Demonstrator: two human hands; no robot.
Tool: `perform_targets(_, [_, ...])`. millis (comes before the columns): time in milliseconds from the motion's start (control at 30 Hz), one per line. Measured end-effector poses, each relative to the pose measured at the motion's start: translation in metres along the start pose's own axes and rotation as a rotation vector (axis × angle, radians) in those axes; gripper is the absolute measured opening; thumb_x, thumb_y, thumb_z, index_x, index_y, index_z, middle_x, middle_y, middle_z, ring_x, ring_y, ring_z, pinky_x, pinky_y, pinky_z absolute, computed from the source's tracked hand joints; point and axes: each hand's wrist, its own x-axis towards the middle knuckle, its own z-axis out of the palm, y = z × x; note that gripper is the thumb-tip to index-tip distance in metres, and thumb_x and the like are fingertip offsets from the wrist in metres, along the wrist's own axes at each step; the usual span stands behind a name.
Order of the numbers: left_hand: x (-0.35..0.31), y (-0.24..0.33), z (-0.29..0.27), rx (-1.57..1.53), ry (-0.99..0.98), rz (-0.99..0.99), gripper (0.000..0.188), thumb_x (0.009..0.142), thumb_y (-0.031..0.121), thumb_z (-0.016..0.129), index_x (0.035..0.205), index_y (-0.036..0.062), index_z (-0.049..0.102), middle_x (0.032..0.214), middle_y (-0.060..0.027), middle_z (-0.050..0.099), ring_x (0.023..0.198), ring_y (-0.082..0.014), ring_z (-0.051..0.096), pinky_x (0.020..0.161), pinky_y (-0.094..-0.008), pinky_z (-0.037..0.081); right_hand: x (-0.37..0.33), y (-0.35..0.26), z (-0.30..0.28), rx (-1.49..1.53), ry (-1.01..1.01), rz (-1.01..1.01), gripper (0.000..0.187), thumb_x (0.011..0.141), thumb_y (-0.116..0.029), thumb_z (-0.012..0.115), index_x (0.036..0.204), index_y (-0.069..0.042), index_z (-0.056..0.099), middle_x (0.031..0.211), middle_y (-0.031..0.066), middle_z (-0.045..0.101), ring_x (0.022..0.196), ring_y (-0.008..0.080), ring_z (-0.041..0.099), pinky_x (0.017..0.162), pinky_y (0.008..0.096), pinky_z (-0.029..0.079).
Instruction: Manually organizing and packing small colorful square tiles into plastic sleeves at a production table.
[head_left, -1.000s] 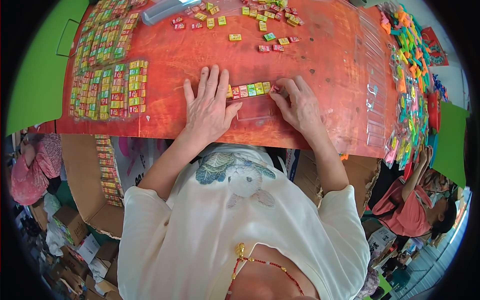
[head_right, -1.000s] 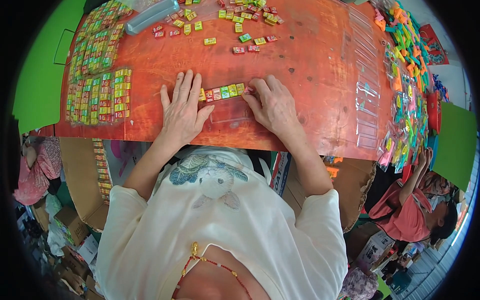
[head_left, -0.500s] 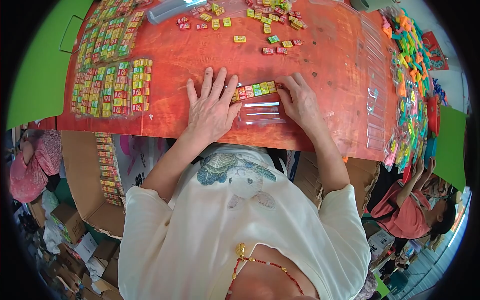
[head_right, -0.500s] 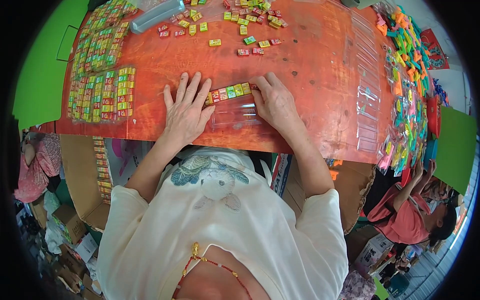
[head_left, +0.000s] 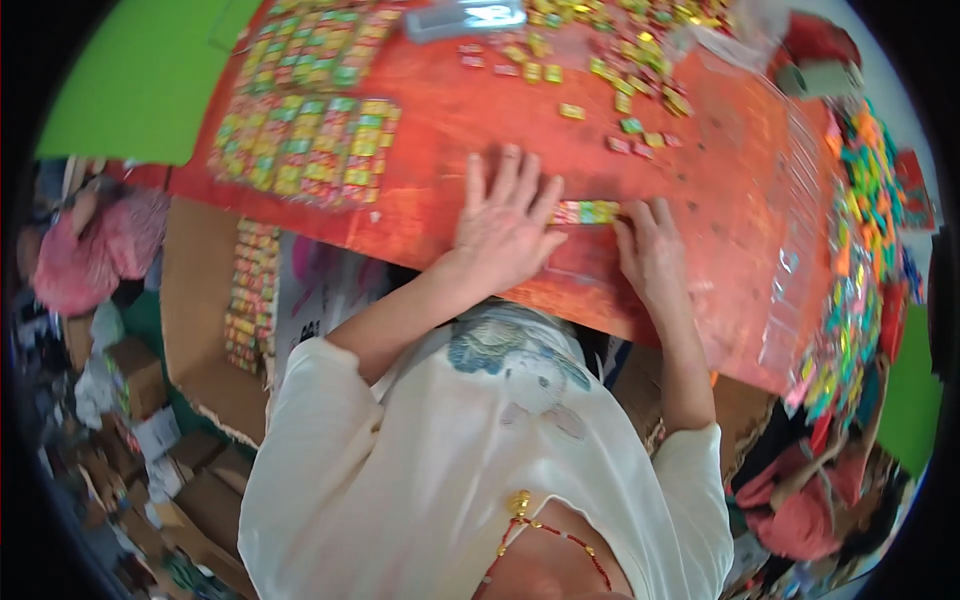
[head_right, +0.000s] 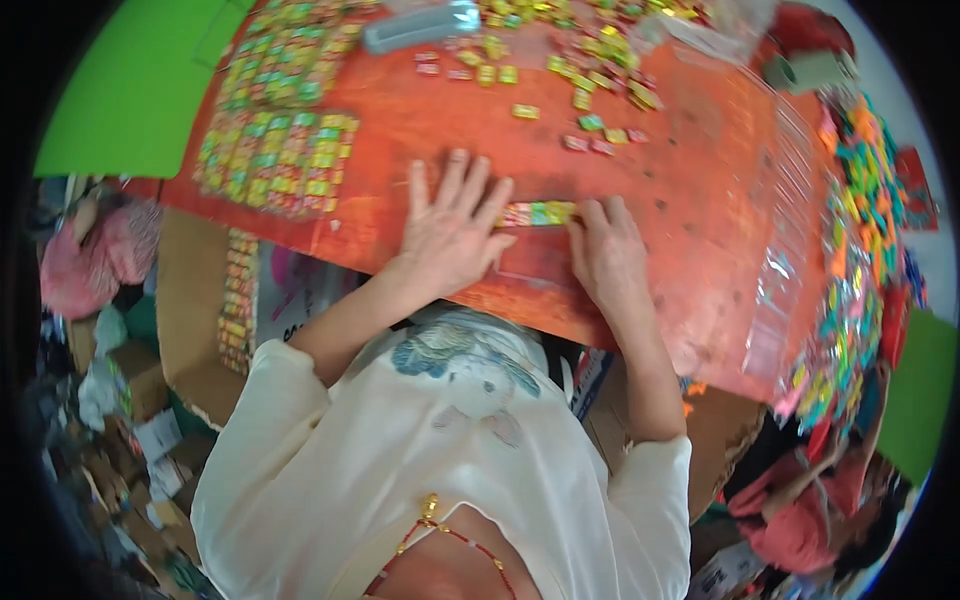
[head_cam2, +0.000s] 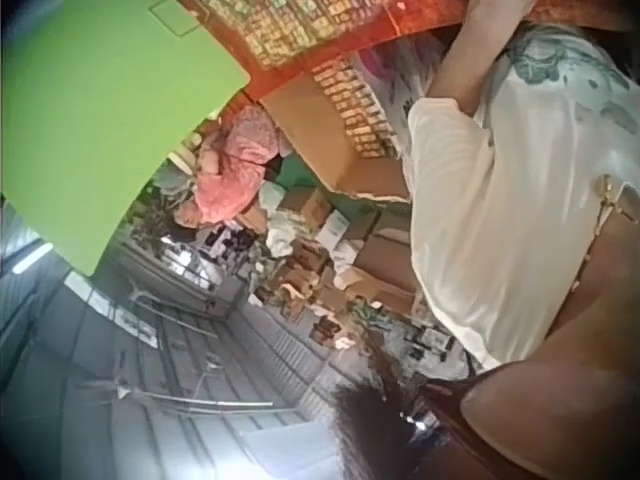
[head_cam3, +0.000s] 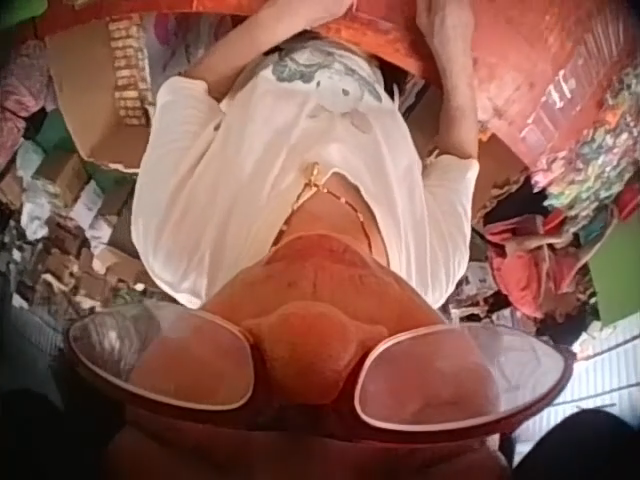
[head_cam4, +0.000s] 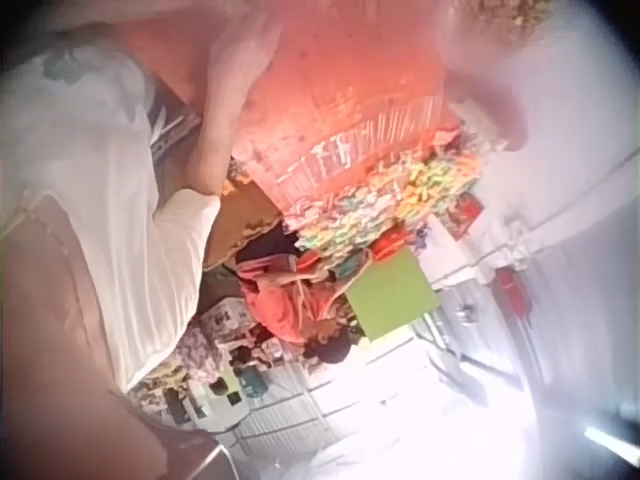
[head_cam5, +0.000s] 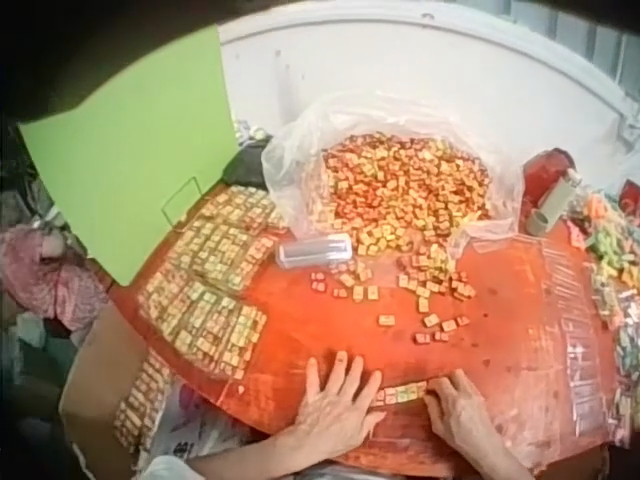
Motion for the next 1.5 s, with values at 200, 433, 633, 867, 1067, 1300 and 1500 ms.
perform_targets(200, [0.0,-0.025,-0.003,-0.002,0.069,-0.127,0.046,0.095,0.031,0.059,0.139,0.018,0.058,0.149,-0.017,0.046,0.144,-0.0421,0.031,0.11,-0.0738,0.013,0.023,-0.021,0.011,0.052,-0.053,-0.026,0.012,0.091,-0.009,0.063,0.101,-0.004,0.059,0.094,0.0179,0.055,0.083,0.0403,0.062,0.072,0.0478,0.053])
perform_targets(433, [0.011,-0.062,-0.005,-0.059,0.014,-0.311,0.052,0.095,0.026,0.058,0.146,0.018,0.05,0.157,-0.0156,0.036,0.147,-0.0444,0.024,0.111,-0.0758,0.011,0.054,-0.039,0.028,0.111,-0.097,-0.082,0.011,0.091,-0.007,0.061,0.101,-0.004,0.058,0.097,0.0178,0.056,0.085,0.0418,0.062,0.072,0.0494,0.053])
perform_targets(633, [0.014,-0.057,-0.006,-0.124,0.072,-0.397,0.074,0.097,0.035,0.057,0.157,0.0053,0.024,0.163,-0.0176,0.026,0.152,-0.038,0.017,0.115,-0.0704,0.008,0.066,-0.032,0.032,0.234,-0.13,-0.074,0.011,0.09,-0.005,0.063,0.099,-0.004,0.059,0.095,0.019,0.056,0.085,0.042,0.062,0.072,0.0498,0.052])
perform_targets(867, [0.019,-0.047,-0.001,-0.001,0.111,0.059,0.053,0.085,0.011,0.061,0.136,0.0024,0.054,0.127,-0.0183,0.055,0.126,-0.0349,0.048,0.108,-0.0615,0.03,0.065,-0.029,0.033,0.274,-0.107,-0.121,0.012,0.089,-0.007,0.064,0.1,-0.003,0.06,0.091,0.0183,0.056,0.082,0.0405,0.061,0.07,0.0476,0.05])
perform_targets(1067, [0.009,-0.054,-0.02,-0.014,0.285,-0.051,0.053,0.082,0.008,0.06,0.134,0.0015,0.055,0.103,-0.0161,0.055,0.096,-0.0333,0.054,0.085,-0.0485,0.043,0.057,-0.014,0.026,0.409,-0.134,-0.116,0.018,0.091,-0.008,0.063,0.108,-0.003,0.064,0.095,0.0163,0.059,0.08,0.0331,0.063,0.07,0.041,0.051])
perform_targets(1300, [-0.018,-0.108,-0.061,0.51,0.384,-0.392,0.053,0.087,0.021,0.063,0.138,0.0083,0.055,0.099,-0.0175,0.055,0.091,-0.0347,0.059,0.074,-0.0489,0.047,0.046,-0.018,0.0,0.345,-0.168,0.009,0.023,0.091,-0.01,0.064,0.112,-0.001,0.064,0.106,0.0161,0.062,0.093,0.0313,0.064,0.081,0.0372,0.05])
perform_targets(1500, [-0.027,-0.123,-0.055,0.603,0.28,-0.466,0.047,0.085,0.029,0.068,0.13,0.0188,0.062,0.117,-0.0126,0.058,0.102,-0.0319,0.056,0.082,-0.0496,0.041,-0.003,-0.035,-0.018,0.077,-0.206,-0.423,0.046,0.083,-0.023,0.074,0.125,-0.008,0.062,0.131,0.0159,0.053,0.116,0.0336,0.055,0.096,0.048,0.043])
